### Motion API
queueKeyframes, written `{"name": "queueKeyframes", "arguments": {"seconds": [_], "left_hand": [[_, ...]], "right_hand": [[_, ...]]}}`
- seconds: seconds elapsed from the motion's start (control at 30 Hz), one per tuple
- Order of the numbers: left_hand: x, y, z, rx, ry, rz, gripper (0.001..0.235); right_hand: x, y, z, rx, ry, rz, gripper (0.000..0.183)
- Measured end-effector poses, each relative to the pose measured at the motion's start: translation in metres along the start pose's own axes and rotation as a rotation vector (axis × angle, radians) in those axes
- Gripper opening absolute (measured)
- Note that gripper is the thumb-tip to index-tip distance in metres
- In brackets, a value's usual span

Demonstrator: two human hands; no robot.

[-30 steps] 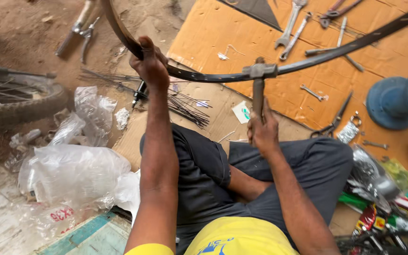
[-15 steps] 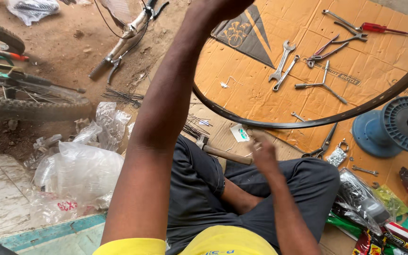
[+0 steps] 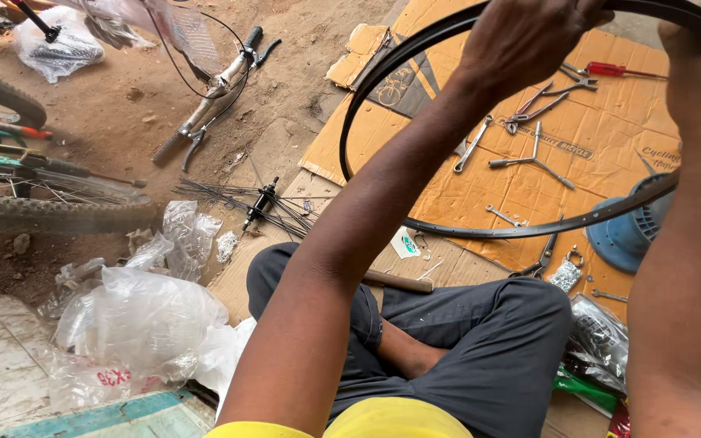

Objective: The person removes a white protective wrapping from a bicycle rim using scissors and a hammer. They then use the hammer to tap along the rim, likely to seat the tire bead or adjust the rim shape.

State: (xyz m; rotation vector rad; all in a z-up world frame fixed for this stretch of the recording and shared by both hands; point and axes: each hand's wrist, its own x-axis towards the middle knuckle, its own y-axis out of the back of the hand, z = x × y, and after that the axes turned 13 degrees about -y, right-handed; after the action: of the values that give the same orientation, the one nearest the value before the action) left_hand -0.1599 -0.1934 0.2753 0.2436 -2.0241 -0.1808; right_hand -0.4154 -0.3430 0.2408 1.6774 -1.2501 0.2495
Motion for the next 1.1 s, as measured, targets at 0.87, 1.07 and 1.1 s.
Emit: {"name": "queueKeyframes", "arguments": {"seconds": [0.87,1.07,1.1], "left_hand": [[-0.259,0.038,0.014,-0.184,0.965,0.185,0.033],[-0.233,0.049,-0.033,-0.178,0.932,0.061,0.036],[-0.218,0.047,-0.051,-0.189,0.894,0.003,0.038]], "right_hand": [[0.021,-0.004,0.03,0.101,-0.221,0.125,0.015],[0.024,0.007,0.023,-0.104,-0.302,0.144,0.014],[0.026,0.008,0.014,-0.125,-0.238,0.142,0.012]]}}
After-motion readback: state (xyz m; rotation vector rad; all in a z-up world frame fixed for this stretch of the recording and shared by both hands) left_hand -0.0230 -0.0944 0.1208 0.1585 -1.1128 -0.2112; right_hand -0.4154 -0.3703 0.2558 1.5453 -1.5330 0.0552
